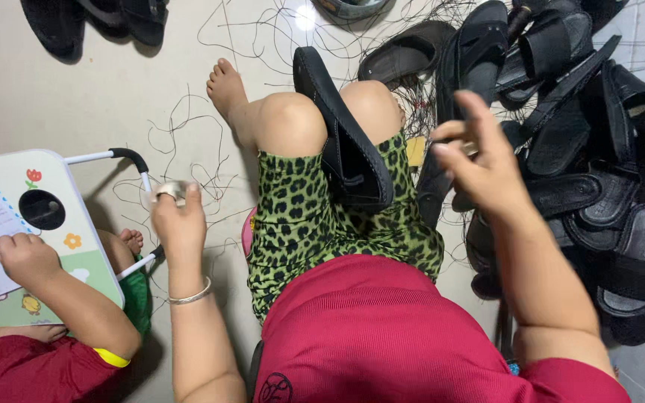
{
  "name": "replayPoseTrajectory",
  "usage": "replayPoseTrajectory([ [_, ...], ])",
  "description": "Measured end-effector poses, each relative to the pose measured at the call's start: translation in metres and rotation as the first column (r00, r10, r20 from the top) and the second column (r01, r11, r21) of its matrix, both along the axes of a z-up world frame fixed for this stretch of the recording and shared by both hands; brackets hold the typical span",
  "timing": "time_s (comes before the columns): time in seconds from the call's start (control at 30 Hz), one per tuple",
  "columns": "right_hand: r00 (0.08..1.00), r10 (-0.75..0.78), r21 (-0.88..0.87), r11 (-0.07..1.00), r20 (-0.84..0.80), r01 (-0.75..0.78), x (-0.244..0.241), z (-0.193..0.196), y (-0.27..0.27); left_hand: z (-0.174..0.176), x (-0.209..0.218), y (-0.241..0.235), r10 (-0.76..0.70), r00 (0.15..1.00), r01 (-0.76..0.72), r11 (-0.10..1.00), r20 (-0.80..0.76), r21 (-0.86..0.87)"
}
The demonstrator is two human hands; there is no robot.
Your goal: The person sits on the floor and sews a black sandal using a needle and thread. They hold the sandal on their lap and repeatedly push the needle through the sole and upper strap while pulling the thread tight.
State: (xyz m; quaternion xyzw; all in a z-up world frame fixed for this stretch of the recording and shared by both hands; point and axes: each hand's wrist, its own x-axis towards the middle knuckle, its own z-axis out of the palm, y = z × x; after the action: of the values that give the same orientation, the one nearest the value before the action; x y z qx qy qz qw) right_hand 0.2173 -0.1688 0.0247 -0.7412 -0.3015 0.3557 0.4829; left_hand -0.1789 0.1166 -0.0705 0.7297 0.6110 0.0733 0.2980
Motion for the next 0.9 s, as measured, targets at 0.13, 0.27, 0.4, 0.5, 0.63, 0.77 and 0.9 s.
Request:
replayPoseTrajectory([
  [0.13,0.842,0.269,-0.124,0.963,0.468,-0.239,-0.009,0.039,-0.015,0.042,0.054,-0.026,-0.271,0.962,0.250,0.853,-0.021,0.457],
  [0.27,0.719,0.460,-0.254,0.888,0.521,-0.384,-0.041,0.053,-0.015,0.069,0.136,-0.073,-0.530,0.627,0.374,0.848,0.571,0.376],
  [0.4,0.647,0.556,-0.406,0.829,0.522,-0.385,-0.047,0.054,-0.020,0.070,0.171,-0.103,-0.871,0.373,0.657,0.492,0.321,0.571],
  [0.5,0.625,0.598,-0.444,0.799,0.503,-0.407,-0.044,0.056,-0.016,0.067,0.179,-0.104,-0.889,0.347,0.714,0.457,0.299,0.531],
  [0.63,0.631,0.620,-0.479,0.777,0.466,-0.408,-0.040,0.058,-0.014,0.059,0.181,-0.108,-0.885,0.352,0.735,0.463,0.305,0.496],
  [0.77,0.575,0.638,-0.516,0.764,0.512,-0.387,-0.040,0.062,-0.012,0.053,0.182,-0.111,-0.882,0.356,0.721,0.469,0.308,0.510],
  [0.9,0.453,0.692,-0.606,0.718,0.563,-0.343,-0.041,0.065,-0.012,0.051,0.185,-0.115,-0.881,0.371,0.710,0.473,0.293,0.522],
])
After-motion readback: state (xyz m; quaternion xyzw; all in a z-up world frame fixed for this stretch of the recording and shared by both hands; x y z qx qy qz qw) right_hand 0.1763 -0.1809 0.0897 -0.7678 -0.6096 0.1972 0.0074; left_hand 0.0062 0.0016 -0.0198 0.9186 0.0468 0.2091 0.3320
